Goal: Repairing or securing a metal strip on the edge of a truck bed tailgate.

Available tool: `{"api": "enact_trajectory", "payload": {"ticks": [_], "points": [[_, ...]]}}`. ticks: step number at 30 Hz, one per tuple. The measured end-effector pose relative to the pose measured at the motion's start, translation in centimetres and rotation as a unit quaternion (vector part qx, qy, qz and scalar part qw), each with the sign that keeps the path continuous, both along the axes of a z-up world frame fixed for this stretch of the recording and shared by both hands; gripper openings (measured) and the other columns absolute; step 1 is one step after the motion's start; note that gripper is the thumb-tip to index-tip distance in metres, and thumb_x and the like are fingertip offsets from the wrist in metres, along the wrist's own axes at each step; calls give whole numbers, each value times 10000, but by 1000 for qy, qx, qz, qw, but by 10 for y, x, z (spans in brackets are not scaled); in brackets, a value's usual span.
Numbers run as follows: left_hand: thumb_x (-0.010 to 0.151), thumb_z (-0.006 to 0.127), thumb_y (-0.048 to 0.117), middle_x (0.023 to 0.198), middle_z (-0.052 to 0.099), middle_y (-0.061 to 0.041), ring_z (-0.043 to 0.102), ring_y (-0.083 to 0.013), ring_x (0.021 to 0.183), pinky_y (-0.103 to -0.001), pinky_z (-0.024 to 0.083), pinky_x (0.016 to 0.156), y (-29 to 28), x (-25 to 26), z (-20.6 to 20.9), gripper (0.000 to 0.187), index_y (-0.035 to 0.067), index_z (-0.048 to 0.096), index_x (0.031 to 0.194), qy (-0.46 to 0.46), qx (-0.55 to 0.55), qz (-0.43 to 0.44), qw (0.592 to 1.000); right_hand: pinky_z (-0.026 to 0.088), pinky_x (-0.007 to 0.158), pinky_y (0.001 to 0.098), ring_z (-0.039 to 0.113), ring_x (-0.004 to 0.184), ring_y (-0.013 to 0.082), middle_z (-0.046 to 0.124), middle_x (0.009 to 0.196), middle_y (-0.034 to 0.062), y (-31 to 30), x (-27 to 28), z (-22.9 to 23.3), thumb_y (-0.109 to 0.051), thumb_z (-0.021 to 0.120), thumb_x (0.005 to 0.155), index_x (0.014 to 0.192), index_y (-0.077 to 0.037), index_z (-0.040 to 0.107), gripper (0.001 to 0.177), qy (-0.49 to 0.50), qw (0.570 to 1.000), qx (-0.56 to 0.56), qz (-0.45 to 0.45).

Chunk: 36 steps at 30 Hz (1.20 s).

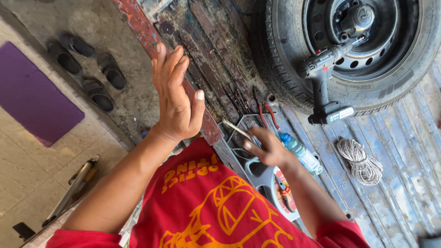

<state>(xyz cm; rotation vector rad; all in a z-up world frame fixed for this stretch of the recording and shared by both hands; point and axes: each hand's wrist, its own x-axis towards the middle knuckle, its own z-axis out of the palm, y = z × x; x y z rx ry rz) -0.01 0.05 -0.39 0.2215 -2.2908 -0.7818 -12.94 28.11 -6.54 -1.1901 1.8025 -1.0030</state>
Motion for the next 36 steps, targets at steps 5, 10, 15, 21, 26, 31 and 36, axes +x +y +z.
{"api": "enact_trajectory", "payload": {"ticks": [5, 10, 15, 21, 26, 31, 36], "points": [[1131, 505, 219, 1719, 262, -151, 89, -363, 1615, -588, 32, 1318, 2, 3, -1, 557, 96, 252, 1611, -6, 15, -1, 1000, 502, 738, 413, 637, 832, 300, 635, 898, 111, 15, 3, 70, -214, 637, 1024, 979, -23, 623, 196, 72, 988, -123, 58], [1135, 511, 215, 1675, 266, -142, 93, -349, 1625, -583, 27, 1325, 2, 2, -3, 554, 94, 252, 1610, 7, 26, 0, 1000, 515, 759, 407, 642, 836, 280, 631, 878, 96, -28, -17, 128, -319, 645, 1054, 1018, 6, 635, 328, 250, 938, -219, 97], [1106, 529, 180, 1672, 272, -168, 105, -382, 1622, -586, 29, 1325, 1, 3, 0, 591, 65, 249, 1614, 4, 29, -1, 1000, 485, 692, 441, 617, 739, 280, 624, 795, 83, -95, -52, 145, -465, 701, 896, 994, -36, 702, 440, 366, 885, -256, 133], [1098, 507, 175, 1712, 275, -179, 120, -405, 1609, -582, 51, 1327, 2, 2, 4, 596, 35, 238, 1612, -3, 17, 10, 1000, 569, 891, 395, 711, 1009, 284, 722, 1070, 117, -170, -64, 89, -237, 630, 1126, 1124, -53, 670, 188, 158, 949, -261, 76], [1110, 494, 179, 1693, 265, -182, 112, -393, 1615, -569, 44, 1332, 2, 2, 5, 592, 21, 228, 1615, -8, 13, 3, 1000, 568, 811, 347, 707, 891, 183, 733, 938, 74, -167, -55, 10, -255, 590, 1097, 1035, -60, 712, 239, 31, 987, -156, -13], [1123, 485, 174, 1677, 245, -190, 84, -381, 1618, -565, 30, 1336, 1, 1, 2, 582, 20, 221, 1619, -9, 8, -4, 1000, 537, 768, 334, 641, 771, 137, 705, 791, 44, -110, -25, -25, -372, 433, 1114, 954, -53, 710, 452, -58, 992, 37, -108], [1113, 489, 177, 1724, 264, -163, 72, -366, 1618, -573, 26, 1327, 1, 1, 2, 574, 49, 231, 1610, -3, 13, 0, 1000, 507, 739, 408, 640, 816, 223, 673, 881, 125, -21, 4, 13, -328, 649, 989, 1036, -2, 668, 330, -28, 999, -24, -25]]}}
